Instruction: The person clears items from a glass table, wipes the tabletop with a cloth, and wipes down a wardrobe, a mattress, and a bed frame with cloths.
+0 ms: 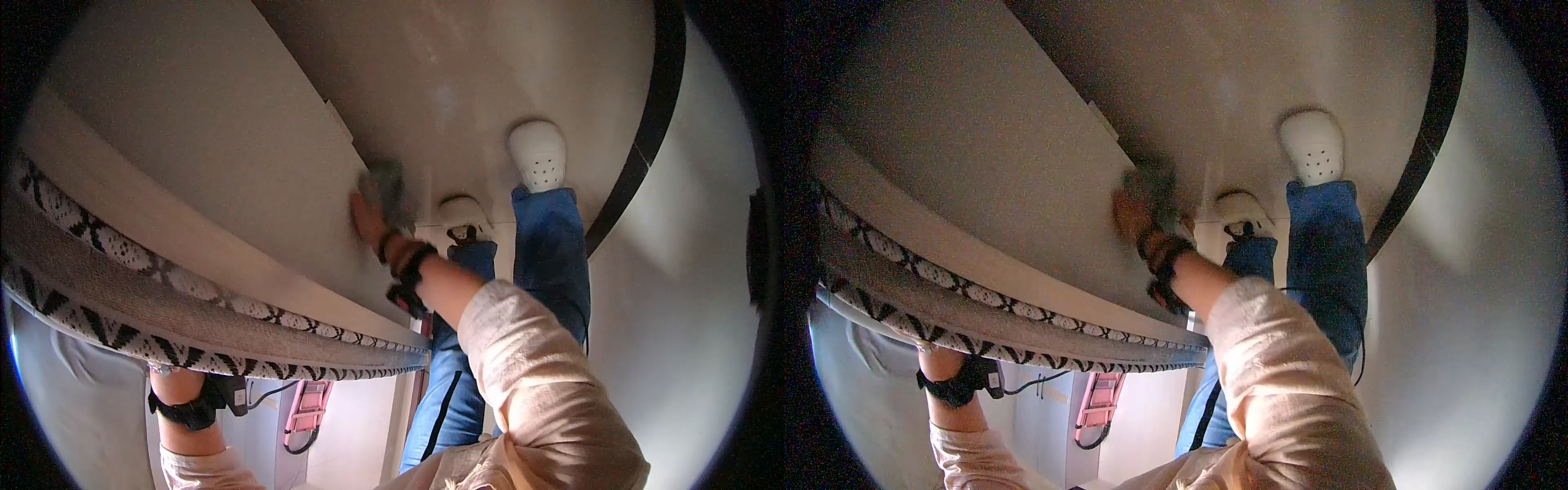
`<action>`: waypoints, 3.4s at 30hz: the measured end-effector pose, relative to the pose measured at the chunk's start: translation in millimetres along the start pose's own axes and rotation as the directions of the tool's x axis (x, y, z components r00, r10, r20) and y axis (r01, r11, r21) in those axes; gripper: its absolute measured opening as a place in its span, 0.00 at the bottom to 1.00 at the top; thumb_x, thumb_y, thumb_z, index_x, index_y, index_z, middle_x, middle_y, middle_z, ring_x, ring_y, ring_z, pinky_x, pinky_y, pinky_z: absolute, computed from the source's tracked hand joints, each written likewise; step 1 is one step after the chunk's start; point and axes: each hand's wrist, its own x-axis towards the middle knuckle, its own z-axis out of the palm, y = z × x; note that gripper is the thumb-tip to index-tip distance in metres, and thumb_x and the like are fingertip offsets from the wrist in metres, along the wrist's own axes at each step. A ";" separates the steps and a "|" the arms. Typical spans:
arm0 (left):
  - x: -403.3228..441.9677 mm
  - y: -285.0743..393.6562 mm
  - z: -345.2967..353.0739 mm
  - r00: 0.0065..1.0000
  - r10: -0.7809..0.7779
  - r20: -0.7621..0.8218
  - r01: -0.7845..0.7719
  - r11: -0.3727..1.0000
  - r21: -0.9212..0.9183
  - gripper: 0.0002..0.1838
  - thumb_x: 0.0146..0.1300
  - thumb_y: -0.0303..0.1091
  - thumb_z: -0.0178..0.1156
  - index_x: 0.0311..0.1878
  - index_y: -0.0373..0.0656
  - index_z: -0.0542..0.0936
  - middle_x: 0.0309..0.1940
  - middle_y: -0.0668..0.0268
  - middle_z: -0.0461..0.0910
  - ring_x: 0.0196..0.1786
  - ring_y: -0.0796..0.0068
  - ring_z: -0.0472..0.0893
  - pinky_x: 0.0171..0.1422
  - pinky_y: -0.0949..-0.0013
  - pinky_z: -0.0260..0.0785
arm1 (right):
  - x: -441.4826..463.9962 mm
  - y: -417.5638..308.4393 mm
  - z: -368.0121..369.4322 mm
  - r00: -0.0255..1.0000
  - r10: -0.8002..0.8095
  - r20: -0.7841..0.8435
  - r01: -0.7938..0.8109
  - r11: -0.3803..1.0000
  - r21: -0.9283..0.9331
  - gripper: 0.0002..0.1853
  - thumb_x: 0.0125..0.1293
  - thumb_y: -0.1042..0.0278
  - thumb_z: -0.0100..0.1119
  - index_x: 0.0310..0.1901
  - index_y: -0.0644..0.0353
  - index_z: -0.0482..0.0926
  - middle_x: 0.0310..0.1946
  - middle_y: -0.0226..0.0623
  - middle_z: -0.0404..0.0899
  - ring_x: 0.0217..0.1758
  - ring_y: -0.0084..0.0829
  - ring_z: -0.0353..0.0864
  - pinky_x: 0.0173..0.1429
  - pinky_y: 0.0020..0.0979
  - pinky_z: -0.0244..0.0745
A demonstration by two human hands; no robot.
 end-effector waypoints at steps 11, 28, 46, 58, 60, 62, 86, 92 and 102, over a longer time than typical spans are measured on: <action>6.2 -12.8 -10.0 0.946 0.044 -0.321 -0.083 0.991 -0.109 0.29 0.64 0.45 0.40 0.63 0.39 0.52 0.63 0.62 0.52 0.61 0.67 0.57 0.64 0.60 0.50 | 14.4 -133.0 -12.1 0.940 -0.285 0.190 0.246 0.947 0.205 0.29 0.64 0.53 0.31 0.62 0.63 0.48 0.62 0.51 0.44 0.65 0.46 0.48 0.67 0.42 0.42; 48.5 17.0 -54.8 0.488 0.096 -0.868 -0.444 0.883 -0.152 0.30 0.63 0.46 0.43 0.62 0.37 0.54 0.59 0.58 0.57 0.57 0.65 0.62 0.60 0.59 0.56 | -75.8 -33.5 -3.2 0.713 -0.635 0.298 0.683 0.724 -0.092 0.28 0.65 0.52 0.34 0.62 0.58 0.50 0.66 0.46 0.35 0.68 0.54 0.33 0.62 0.59 0.43; 79.1 53.9 -38.5 0.345 -0.032 -0.938 -0.608 0.754 -0.250 0.31 0.61 0.48 0.45 0.60 0.34 0.55 0.55 0.54 0.62 0.52 0.62 0.68 0.56 0.58 0.61 | -81.2 147.2 2.7 0.853 0.320 0.412 -0.513 0.658 0.552 0.36 0.62 0.40 0.33 0.64 0.58 0.47 0.65 0.38 0.47 0.67 0.32 0.46 0.67 0.29 0.39; 92.0 65.9 -58.5 0.332 -0.197 -0.923 -0.780 0.494 -0.386 0.33 0.60 0.49 0.47 0.59 0.32 0.56 0.53 0.51 0.66 0.49 0.61 0.72 0.53 0.57 0.65 | -102.8 46.4 1.7 0.721 -0.521 0.458 0.612 0.788 -0.066 0.19 0.61 0.62 0.42 0.51 0.63 0.69 0.63 0.49 0.47 0.67 0.51 0.38 0.68 0.50 0.36; 82.4 93.6 -52.1 0.452 -0.308 -0.837 -0.793 0.291 -0.535 0.28 0.60 0.46 0.49 0.56 0.33 0.61 0.51 0.54 0.67 0.45 0.63 0.74 0.47 0.65 0.71 | -109.7 26.3 -0.1 0.762 -0.515 0.392 0.574 0.818 -0.041 0.19 0.62 0.62 0.41 0.50 0.63 0.70 0.64 0.48 0.44 0.68 0.51 0.34 0.68 0.50 0.34; 79.1 101.3 -50.2 0.440 -0.353 -0.826 -0.731 0.394 -0.557 0.22 0.66 0.45 0.35 0.57 0.41 0.64 0.48 0.60 0.71 0.45 0.66 0.74 0.51 0.62 0.68 | -97.8 -10.9 0.0 0.609 -0.700 0.374 0.784 0.604 -0.145 0.19 0.62 0.62 0.39 0.52 0.60 0.69 0.66 0.45 0.37 0.68 0.51 0.30 0.68 0.49 0.33; 78.3 87.6 -28.7 0.289 -0.264 -0.920 -0.770 0.507 -0.388 0.21 0.64 0.39 0.45 0.57 0.39 0.63 0.53 0.61 0.66 0.51 0.70 0.69 0.57 0.67 0.61 | 8.9 8.8 2.0 0.968 -0.017 0.249 0.208 0.605 -0.769 0.22 0.62 0.74 0.34 0.59 0.65 0.56 0.61 0.49 0.52 0.65 0.49 0.49 0.67 0.51 0.35; 82.1 115.4 -41.6 0.204 -0.328 -0.922 -0.731 0.575 -0.367 0.21 0.58 0.44 0.51 0.44 0.33 0.70 0.39 0.57 0.73 0.41 0.68 0.70 0.48 0.65 0.61 | -84.5 161.5 14.0 0.759 0.184 0.625 -0.558 0.679 0.477 0.26 0.66 0.51 0.32 0.60 0.59 0.57 0.60 0.38 0.58 0.58 0.33 0.62 0.61 0.31 0.55; 56.0 77.4 22.4 -0.072 0.068 -0.995 -0.534 0.840 0.096 0.19 0.59 0.42 0.44 0.44 0.36 0.72 0.44 0.47 0.70 0.50 0.52 0.67 0.57 0.60 0.55 | -150.5 -86.6 -31.5 0.806 -0.326 0.494 -0.060 0.785 0.617 0.23 0.65 0.52 0.33 0.50 0.61 0.69 0.44 0.37 0.75 0.45 0.30 0.73 0.53 0.33 0.65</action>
